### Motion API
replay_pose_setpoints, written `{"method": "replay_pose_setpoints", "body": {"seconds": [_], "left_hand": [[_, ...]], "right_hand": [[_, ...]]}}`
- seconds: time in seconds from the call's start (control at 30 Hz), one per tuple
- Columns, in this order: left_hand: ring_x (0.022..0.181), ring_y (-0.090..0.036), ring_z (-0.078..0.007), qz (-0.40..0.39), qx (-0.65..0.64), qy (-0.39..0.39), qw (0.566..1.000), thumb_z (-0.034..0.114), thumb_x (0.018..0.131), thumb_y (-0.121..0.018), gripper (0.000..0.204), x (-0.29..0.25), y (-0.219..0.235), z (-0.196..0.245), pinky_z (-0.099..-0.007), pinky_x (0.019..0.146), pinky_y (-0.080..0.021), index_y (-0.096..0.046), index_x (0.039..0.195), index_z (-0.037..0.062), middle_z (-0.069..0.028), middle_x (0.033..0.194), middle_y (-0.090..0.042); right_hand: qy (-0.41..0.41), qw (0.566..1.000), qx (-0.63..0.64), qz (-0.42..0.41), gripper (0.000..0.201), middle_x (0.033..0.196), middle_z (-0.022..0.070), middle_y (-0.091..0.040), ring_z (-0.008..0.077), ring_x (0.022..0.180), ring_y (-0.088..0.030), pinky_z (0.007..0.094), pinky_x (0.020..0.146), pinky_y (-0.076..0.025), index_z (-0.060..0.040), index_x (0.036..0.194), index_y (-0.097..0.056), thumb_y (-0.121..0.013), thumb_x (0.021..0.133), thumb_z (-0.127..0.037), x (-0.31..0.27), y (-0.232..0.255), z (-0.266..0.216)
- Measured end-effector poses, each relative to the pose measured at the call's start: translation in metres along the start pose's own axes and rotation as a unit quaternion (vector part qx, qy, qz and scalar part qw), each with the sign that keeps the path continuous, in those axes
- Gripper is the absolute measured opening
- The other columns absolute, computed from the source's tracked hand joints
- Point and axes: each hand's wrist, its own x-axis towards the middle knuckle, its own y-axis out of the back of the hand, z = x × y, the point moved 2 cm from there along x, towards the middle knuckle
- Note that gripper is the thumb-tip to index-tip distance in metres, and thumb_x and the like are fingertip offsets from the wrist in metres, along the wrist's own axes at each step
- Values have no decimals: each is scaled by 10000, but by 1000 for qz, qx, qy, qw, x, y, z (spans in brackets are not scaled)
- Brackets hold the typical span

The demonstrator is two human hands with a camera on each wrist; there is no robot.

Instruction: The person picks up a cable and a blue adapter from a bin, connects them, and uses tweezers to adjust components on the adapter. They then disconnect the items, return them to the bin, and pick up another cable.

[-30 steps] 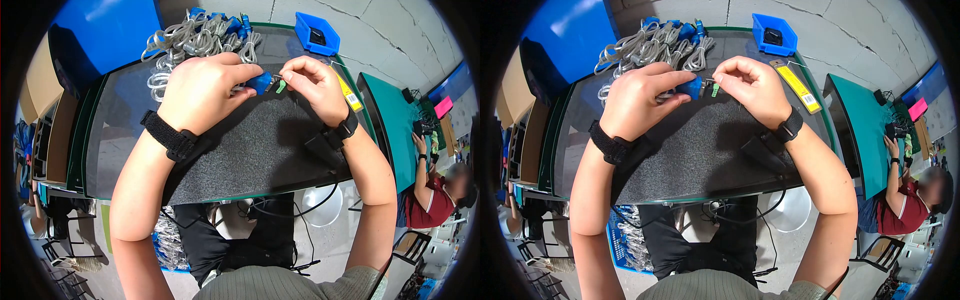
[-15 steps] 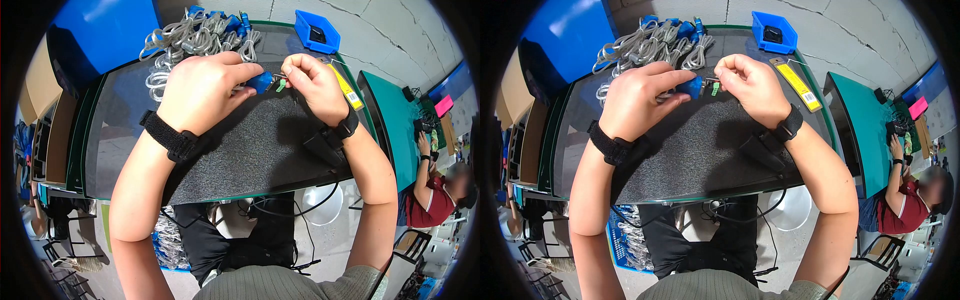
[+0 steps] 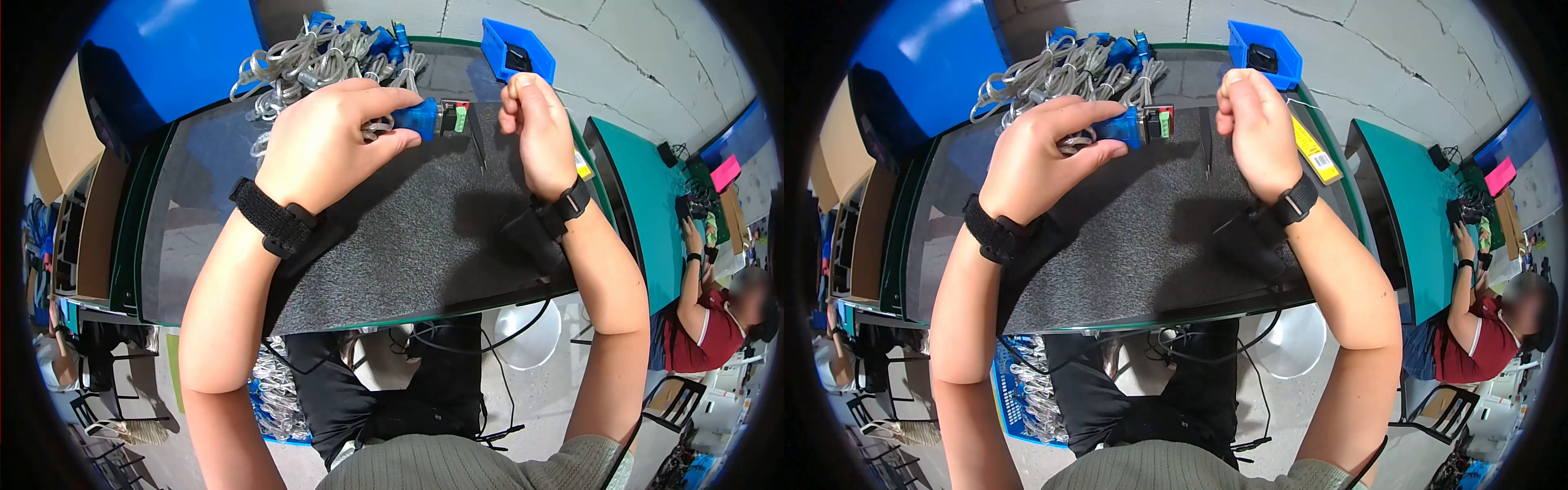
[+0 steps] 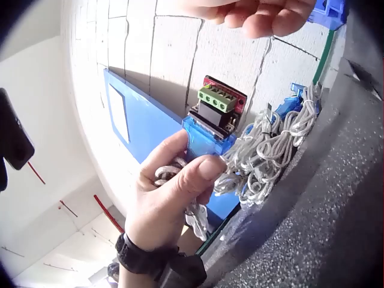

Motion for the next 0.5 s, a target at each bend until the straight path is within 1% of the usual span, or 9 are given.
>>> {"method": "replay_pose_setpoints", "body": {"seconds": [0.07,0.13,0.17,0.2,0.23,0.3,0.33,0.4,0.5], "left_hand": [[749,-642,-223,-2,-38,18,999,177,739,-775,362,1,-2,-4,-274,688,-495,-672,1069,67,-96,890,-667],[784,-637,-150,12,-110,31,993,182,760,-774,368,1,-3,-6,-259,723,-489,-664,1077,31,-95,924,-685],[784,-637,-150,12,-110,30,993,182,760,-774,368,1,-2,-5,-259,723,-489,-664,1077,31,-95,924,-685],[805,-623,-127,-6,-153,65,986,188,766,-776,369,1,-1,-4,-260,730,-488,-663,1074,20,-81,925,-684],[826,-609,-104,-26,-196,100,975,194,771,-778,371,1,-1,-4,-260,738,-488,-662,1071,9,-66,925,-684],[835,-603,-96,-36,-205,106,972,199,770,-781,375,2,3,0,-258,745,-486,-663,1071,10,-59,923,-682],[844,-597,-89,-44,-216,113,969,204,768,-785,380,2,4,0,-257,753,-484,-663,1072,10,-53,920,-679],[847,-598,-94,-47,-218,120,967,208,765,-788,389,2,3,-1,-257,758,-483,-662,1074,8,-57,927,-680],[862,-602,-102,-44,-221,116,967,214,761,-791,400,1,0,-3,-258,773,-483,-662,1077,7,-64,947,-680]], "right_hand": [[-26,999,-18,-4,179,858,12,-550,44,662,-495,203,603,-421,-48,965,-534,-496,972,-223,2,5,-2],[-53,998,-37,-9,162,889,18,-561,37,674,-501,198,612,-429,-45,1022,-543,-536,952,-191,1,2,-3],[-24,997,-60,-44,220,934,22,-569,31,699,-513,197,633,-445,-52,1108,-530,-586,912,-135,-3,-6,-5],[5,993,-83,-79,344,979,26,-578,24,725,-524,196,653,-460,-60,1194,-517,-635,872,-79,-7,-11,-6],[-1,987,-72,-144,587,1079,38,-585,35,822,-563,210,735,-481,-91,1324,-452,-686,796,13,-8,-15,-8],[28,980,-27,-193,597,1141,49,-583,51,888,-574,216,782,-476,-83,1338,-442,-697,804,-9,-15,-27,-12],[28,981,-26,-193,597,1141,49,-583,51,888,-574,216,782,-476,-83,1338,-442,-697,804,-9,-16,-29,-13],[21,982,47,-183,566,1148,47,-594,60,915,-571,218,810,-468,-75,1335,-453,-697,826,-34,-17,-31,-16],[-4,981,14,-192,506,1104,33,-616,55,900,-563,216,805,-469,-68,1311,-479,-688,850,-57,-15,-23,-15]]}}
